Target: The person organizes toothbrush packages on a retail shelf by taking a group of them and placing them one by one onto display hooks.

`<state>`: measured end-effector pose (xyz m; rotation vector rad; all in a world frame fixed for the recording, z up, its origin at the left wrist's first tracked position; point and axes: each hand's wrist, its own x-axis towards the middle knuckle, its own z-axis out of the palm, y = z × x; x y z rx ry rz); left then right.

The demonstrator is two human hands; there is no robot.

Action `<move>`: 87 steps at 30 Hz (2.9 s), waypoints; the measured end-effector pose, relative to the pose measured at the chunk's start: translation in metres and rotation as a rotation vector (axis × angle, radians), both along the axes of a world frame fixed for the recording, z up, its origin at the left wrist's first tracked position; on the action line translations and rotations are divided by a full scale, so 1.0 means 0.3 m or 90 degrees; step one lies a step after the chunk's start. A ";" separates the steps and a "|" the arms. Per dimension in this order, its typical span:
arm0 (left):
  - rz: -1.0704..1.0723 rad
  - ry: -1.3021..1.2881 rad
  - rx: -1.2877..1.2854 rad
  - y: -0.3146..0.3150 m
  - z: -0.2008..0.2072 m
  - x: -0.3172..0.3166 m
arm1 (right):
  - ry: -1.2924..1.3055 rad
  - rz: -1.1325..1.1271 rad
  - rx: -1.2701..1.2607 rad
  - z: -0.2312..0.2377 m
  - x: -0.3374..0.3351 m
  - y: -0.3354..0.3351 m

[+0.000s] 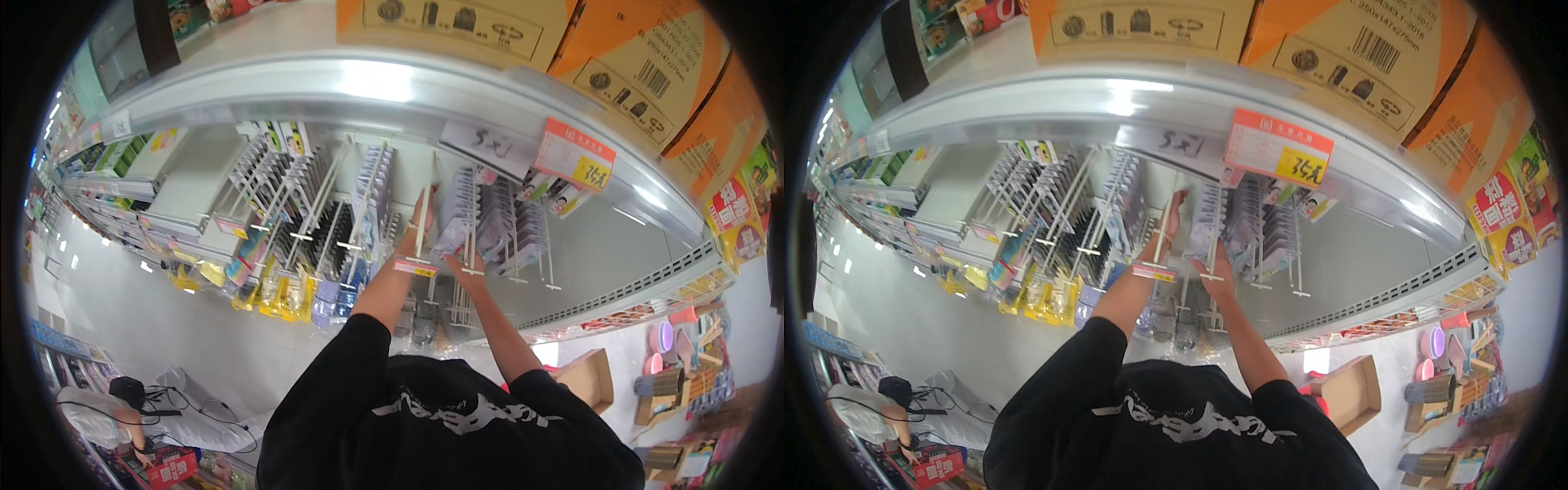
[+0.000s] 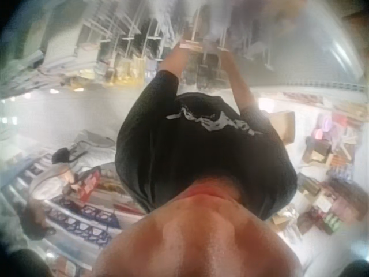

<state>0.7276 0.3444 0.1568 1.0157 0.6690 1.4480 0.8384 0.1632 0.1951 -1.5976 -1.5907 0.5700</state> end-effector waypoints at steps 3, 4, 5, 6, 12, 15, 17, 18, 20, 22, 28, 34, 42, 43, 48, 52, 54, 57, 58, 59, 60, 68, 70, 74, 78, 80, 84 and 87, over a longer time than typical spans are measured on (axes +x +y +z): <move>-0.075 0.117 0.017 -0.067 0.129 0.075 | -0.052 -0.029 -0.056 -0.014 0.066 -0.005; -0.078 0.143 0.029 -0.081 0.170 0.083 | -0.066 -0.032 -0.067 -0.027 0.078 -0.004; -0.075 0.153 0.042 -0.091 0.201 0.093 | -0.067 0.005 0.049 -0.029 0.090 -0.006; -0.031 0.133 0.049 -0.073 0.201 0.086 | -0.081 0.022 0.046 -0.003 0.068 -0.002; -0.133 0.139 -0.007 -0.042 0.256 0.103 | -0.145 0.057 0.072 0.065 0.084 0.005; -0.129 0.149 -0.011 0.047 0.155 0.095 | -0.093 0.074 0.049 0.084 0.037 0.014; -0.079 0.059 -0.023 0.054 0.130 0.121 | -0.042 0.065 0.001 0.107 0.017 0.008; -0.107 0.066 -0.030 0.042 0.129 0.136 | -0.066 0.051 0.001 0.091 0.038 0.005; -0.162 0.082 -0.044 0.019 0.129 0.160 | -0.114 0.026 -0.001 0.041 0.089 0.006; -0.195 0.034 -0.078 0.039 0.093 0.154 | -0.101 0.033 -0.004 0.022 0.082 0.015; -0.188 0.085 -0.098 0.034 0.010 0.135 | 0.080 0.073 0.022 0.081 0.018 -0.031; -0.305 -0.074 -0.172 -0.095 0.109 0.140 | 0.030 0.033 0.017 0.061 0.059 -0.056; -0.275 -0.050 -0.152 -0.186 0.052 0.052 | 0.074 0.021 0.044 0.009 -0.029 -0.162; -0.296 -0.099 -0.148 -0.220 0.083 0.055 | 0.056 0.019 0.049 0.013 -0.026 -0.174; -0.369 -0.225 -0.220 -0.327 0.154 0.031 | 0.028 0.008 -0.010 -0.023 -0.064 -0.249; -0.381 -0.251 -0.301 -0.402 0.147 0.008 | 0.100 -0.032 0.035 0.012 -0.133 -0.305; -0.390 -0.263 -0.330 -0.446 0.152 0.007 | 0.110 -0.045 0.042 0.037 -0.151 -0.334; -0.405 -0.283 -0.371 -0.512 0.167 -0.006 | 0.108 -0.044 0.080 0.059 -0.170 -0.378; -0.408 -0.290 -0.384 -0.536 0.173 -0.014 | 0.119 -0.041 0.100 0.063 -0.176 -0.393; -0.409 -0.296 -0.400 -0.566 0.174 -0.022 | 0.130 -0.037 0.121 0.064 -0.184 -0.413; -0.407 -0.299 -0.413 -0.591 0.178 -0.031 | 0.142 -0.029 0.142 0.066 -0.195 -0.430; -0.373 -0.287 -0.507 -0.688 0.157 -0.073 | 0.194 -0.030 0.106 0.097 -0.249 -0.524; -0.356 -0.271 -0.518 -0.697 0.145 -0.086 | 0.149 -0.048 0.106 0.119 -0.265 -0.538; -0.490 -0.316 -0.438 -0.708 0.143 -0.133 | 0.157 -0.066 0.111 0.142 -0.309 -0.569; -0.461 -0.283 -0.462 -0.723 0.140 -0.140 | 0.190 -0.076 0.106 0.140 -0.343 -0.597; -0.510 -0.299 -0.445 -0.716 0.136 -0.147 | 0.238 -0.087 0.085 0.116 -0.377 -0.609; -0.497 -0.229 -0.420 -0.744 0.149 -0.183 | 0.340 -0.092 0.077 0.129 -0.450 -0.649; -0.464 -0.175 -0.378 -0.746 0.124 -0.183 | 0.418 -0.107 0.082 0.170 -0.514 -0.679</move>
